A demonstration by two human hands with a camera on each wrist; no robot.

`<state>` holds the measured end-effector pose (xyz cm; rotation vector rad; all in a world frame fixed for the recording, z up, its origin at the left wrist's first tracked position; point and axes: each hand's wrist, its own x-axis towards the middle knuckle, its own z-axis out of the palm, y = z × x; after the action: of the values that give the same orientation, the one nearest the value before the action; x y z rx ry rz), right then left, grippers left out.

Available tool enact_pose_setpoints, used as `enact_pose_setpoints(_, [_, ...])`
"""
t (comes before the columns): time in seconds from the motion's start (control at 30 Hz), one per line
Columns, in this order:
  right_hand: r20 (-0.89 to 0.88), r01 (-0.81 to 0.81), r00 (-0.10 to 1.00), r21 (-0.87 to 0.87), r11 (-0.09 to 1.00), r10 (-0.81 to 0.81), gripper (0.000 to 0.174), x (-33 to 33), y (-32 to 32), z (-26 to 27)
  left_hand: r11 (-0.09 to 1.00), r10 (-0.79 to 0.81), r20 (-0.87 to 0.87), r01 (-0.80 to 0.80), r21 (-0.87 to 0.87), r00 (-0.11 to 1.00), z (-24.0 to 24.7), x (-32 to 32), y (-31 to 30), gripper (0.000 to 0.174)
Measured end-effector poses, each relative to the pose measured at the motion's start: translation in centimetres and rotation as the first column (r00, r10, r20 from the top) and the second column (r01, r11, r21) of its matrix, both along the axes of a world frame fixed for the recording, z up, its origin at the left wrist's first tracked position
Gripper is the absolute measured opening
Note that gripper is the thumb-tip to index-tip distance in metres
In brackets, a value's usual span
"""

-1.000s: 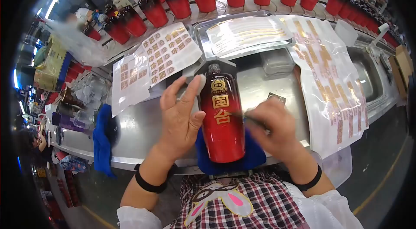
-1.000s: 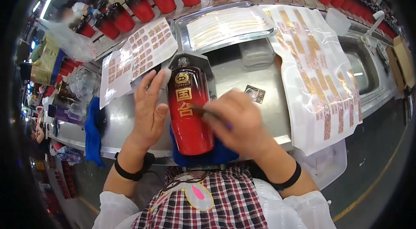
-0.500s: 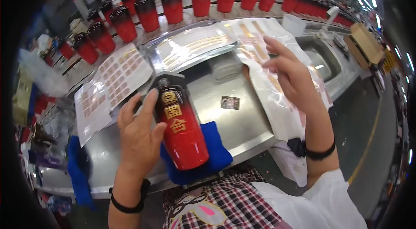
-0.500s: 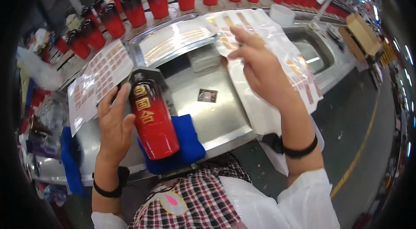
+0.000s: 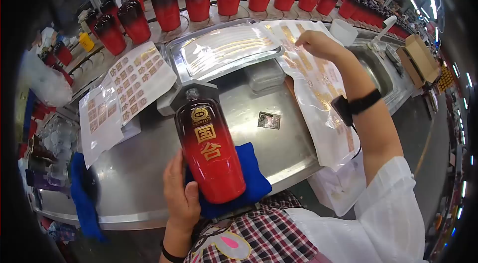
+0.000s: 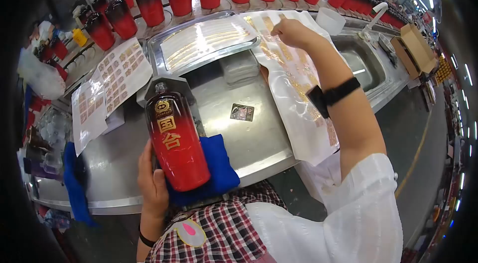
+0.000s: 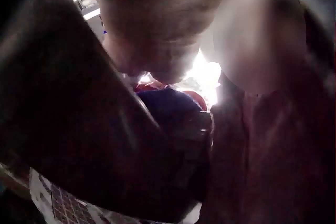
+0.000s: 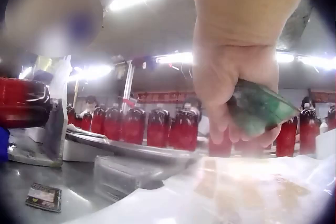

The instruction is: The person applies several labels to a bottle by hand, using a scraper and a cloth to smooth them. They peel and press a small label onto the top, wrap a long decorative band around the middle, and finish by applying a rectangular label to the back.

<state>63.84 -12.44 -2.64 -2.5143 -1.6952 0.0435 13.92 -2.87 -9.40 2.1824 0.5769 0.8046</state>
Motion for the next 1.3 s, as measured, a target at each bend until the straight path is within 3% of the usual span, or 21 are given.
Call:
enact_pose_setpoints(0.03, [0.049, -0.015, 0.999, -0.046, 0.999, 0.017, 0.027, 1.0, 0.5, 0.1, 0.999, -0.019, 0.012, 0.019, -0.031, 1.0, -0.2, 0.1, 0.0, 0.069])
enact_pose_setpoints(0.13, [0.169, 0.139, 0.981, -0.239, 0.961, -0.099, 0.032, 3.8, 0.5, -0.2, 0.983, -0.032, 0.09, 0.047, -0.176, 0.995, -1.5, 0.0, -0.4, 0.073])
enact_pose_setpoints(0.23, [0.2, 0.183, 0.973, -0.362, 0.914, -0.115, 0.037, 6.8, -3.6, -1.2, 0.967, -0.026, 0.106, 0.052, -0.249, 0.994, -3.1, -0.6, -0.1, 0.076])
enact_pose_setpoints(0.37, [0.138, 0.318, 0.948, -0.379, 0.869, -0.287, 0.037, 11.2, -12.0, -3.6, 0.946, -0.003, 0.082, 0.03, -0.323, 0.997, -3.8, -0.7, 0.3, 0.082])
enact_pose_setpoints(0.47, [0.101, 0.441, 0.893, -0.397, 0.805, -0.439, 0.041, 10.7, -16.9, -3.5, 0.911, 0.025, 0.121, 0.027, -0.41, 0.992, -3.3, -0.1, 0.0, 0.085])
enact_pose_setpoints(0.53, [0.071, 0.4, 0.915, -0.287, 0.87, -0.397, 0.046, 8.6, -18.1, -3.3, 0.901, 0.057, 0.118, -0.001, -0.433, 0.991, -3.3, -0.1, -0.1, 0.086])
enact_pose_setpoints(0.67, [-0.044, 0.201, 0.976, -0.186, 0.962, -0.212, 0.058, 4.8, -16.9, -4.8, 0.886, 0.058, 0.121, 0.005, -0.463, 0.991, -2.5, 0.5, -0.3, 0.086])
enact_pose_setpoints(0.77, [0.122, 0.333, 0.943, -0.291, 0.897, -0.311, 0.064, 3.0, -15.7, -4.8, 0.896, 0.088, 0.123, -0.025, -0.444, 0.988, -2.2, 1.0, -0.6, 0.085])
enact_pose_setpoints(0.8, [0.157, 0.364, 0.929, -0.23, 0.903, -0.334, 0.059, 3.1, -15.8, -4.9, 0.908, 0.085, 0.106, -0.034, -0.418, 0.991, -2.1, 1.0, -0.6, 0.085])
enact_pose_setpoints(0.9, [0.143, 0.329, 0.944, -0.389, 0.861, -0.296, 0.05, 5.2, -15.6, -3.2, 0.928, 0.084, 0.074, -0.051, -0.37, 0.994, -2.1, 0.7, -0.2, 0.083])
enact_pose_setpoints(0.93, [0.114, 0.303, 0.953, -0.327, 0.895, -0.281, 0.044, 6.6, -16.1, -3.7, 0.926, 0.087, 0.08, -0.051, -0.373, 0.993, -2.3, 0.6, -0.2, 0.083])
enact_pose_setpoints(1.03, [0.152, 0.403, 0.912, -0.167, 0.9, -0.38, 0.026, 9.0, -16.6, -4.8, 0.923, 0.094, 0.079, -0.057, -0.38, 0.992, -2.3, 0.7, -0.4, 0.081])
enact_pose_setpoints(1.13, [0.271, 0.582, 0.813, -0.374, 0.722, -0.515, 0.035, 10.6, -14.4, -4.0, 0.917, 0.106, 0.07, -0.07, -0.392, 0.992, -2.2, 0.9, -0.4, 0.08])
enact_pose_setpoints(1.23, [-0.056, 0.719, 0.626, -0.346, 0.603, -0.778, 0.054, 10.3, -14.2, -2.5, 0.923, 0.109, 0.062, -0.078, -0.376, 0.992, -2.3, 0.8, -0.3, 0.079])
enact_pose_setpoints(1.27, [0.055, 0.617, 0.755, -0.4, 0.678, -0.654, 0.051, 14.1, -15.6, -3.7, 0.927, 0.106, 0.061, -0.076, -0.367, 0.993, -2.3, 0.8, -0.3, 0.078])
enact_pose_setpoints(1.3, [0.038, 0.626, 0.747, -0.378, 0.682, -0.664, 0.049, 14.0, -15.9, -3.3, 0.928, 0.11, 0.058, -0.082, -0.364, 0.992, -2.2, 0.9, -0.3, 0.078])
